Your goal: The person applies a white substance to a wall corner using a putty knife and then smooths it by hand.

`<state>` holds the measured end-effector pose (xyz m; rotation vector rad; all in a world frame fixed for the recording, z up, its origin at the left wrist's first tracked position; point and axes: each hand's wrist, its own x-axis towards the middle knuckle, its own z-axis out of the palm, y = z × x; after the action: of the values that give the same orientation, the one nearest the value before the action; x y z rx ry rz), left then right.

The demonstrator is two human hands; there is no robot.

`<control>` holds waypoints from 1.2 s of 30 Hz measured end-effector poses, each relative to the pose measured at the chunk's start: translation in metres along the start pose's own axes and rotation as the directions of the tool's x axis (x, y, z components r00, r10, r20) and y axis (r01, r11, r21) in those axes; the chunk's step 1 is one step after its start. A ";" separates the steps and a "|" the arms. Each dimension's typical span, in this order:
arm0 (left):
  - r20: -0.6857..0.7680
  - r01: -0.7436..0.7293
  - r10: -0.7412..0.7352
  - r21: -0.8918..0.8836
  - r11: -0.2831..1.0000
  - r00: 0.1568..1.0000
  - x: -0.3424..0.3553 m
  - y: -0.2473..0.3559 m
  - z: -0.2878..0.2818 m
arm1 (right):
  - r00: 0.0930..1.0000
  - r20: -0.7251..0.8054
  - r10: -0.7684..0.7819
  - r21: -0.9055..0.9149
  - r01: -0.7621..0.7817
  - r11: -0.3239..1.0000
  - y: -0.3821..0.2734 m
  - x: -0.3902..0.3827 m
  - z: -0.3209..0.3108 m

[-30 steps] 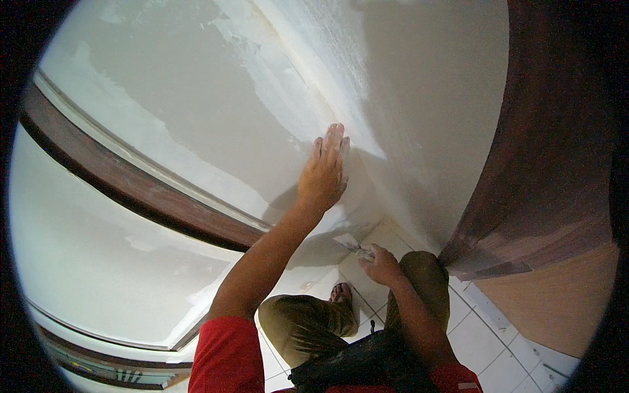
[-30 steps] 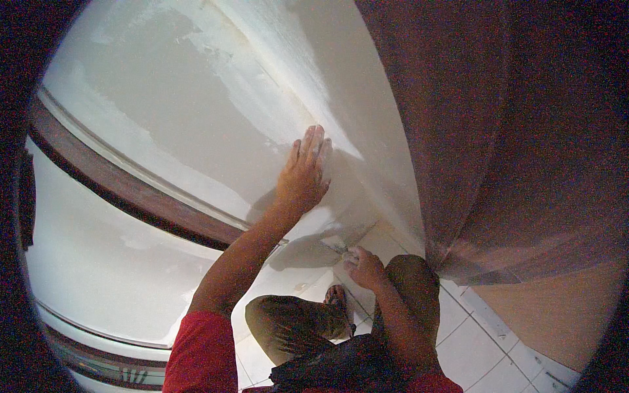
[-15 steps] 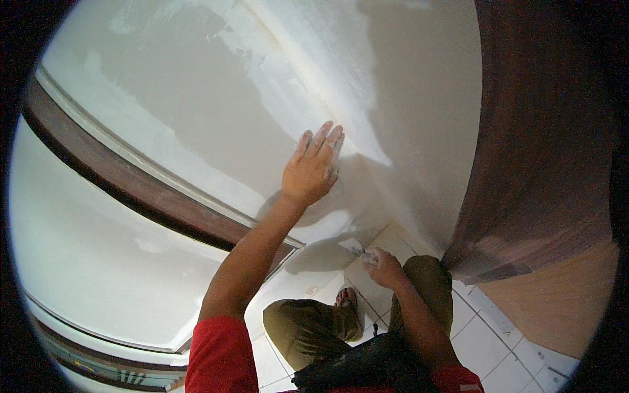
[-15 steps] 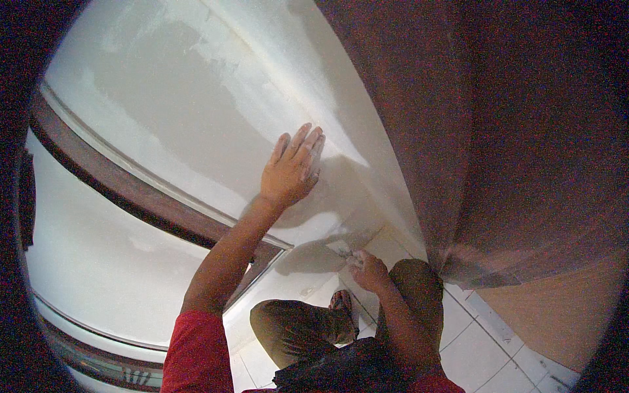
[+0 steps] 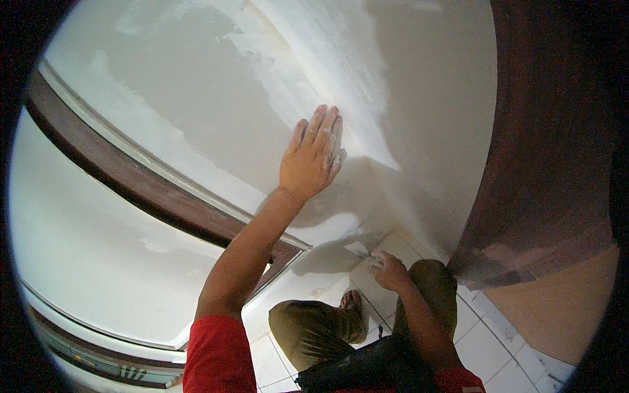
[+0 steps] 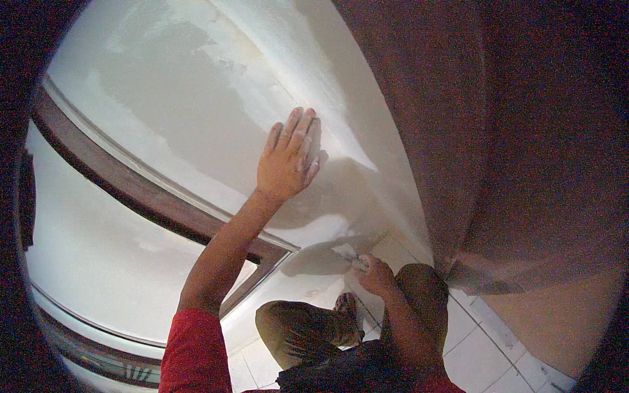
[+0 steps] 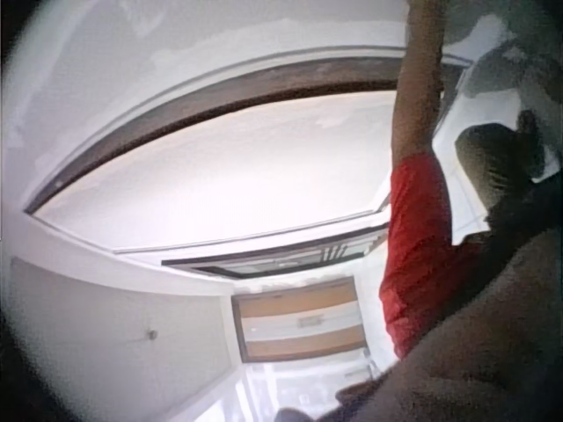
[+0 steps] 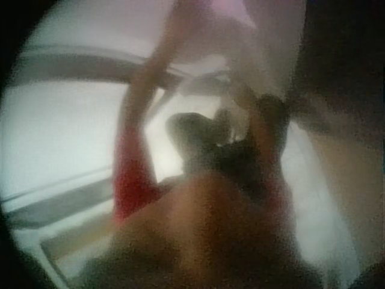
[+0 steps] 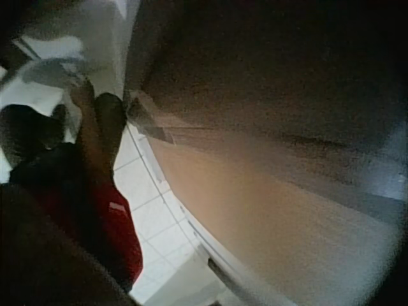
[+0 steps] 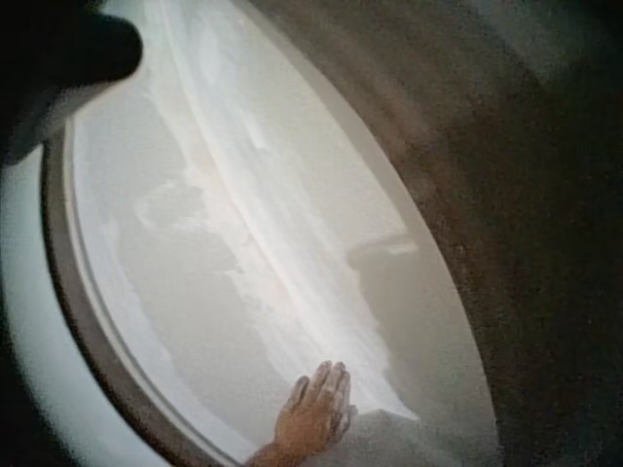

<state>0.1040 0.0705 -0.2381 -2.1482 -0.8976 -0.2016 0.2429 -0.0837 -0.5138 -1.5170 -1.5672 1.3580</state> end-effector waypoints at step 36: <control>0.052 -0.027 0.026 0.026 0.999 0.998 -0.010 -0.041 -0.013 | 0.971 -0.175 -0.165 0.054 0.177 0.983 0.013 0.012 0.019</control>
<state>0.0712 0.0740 -0.2087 -2.1474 -0.8958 -0.1206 0.2277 -0.0798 -0.5346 -1.3836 -1.4912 1.1434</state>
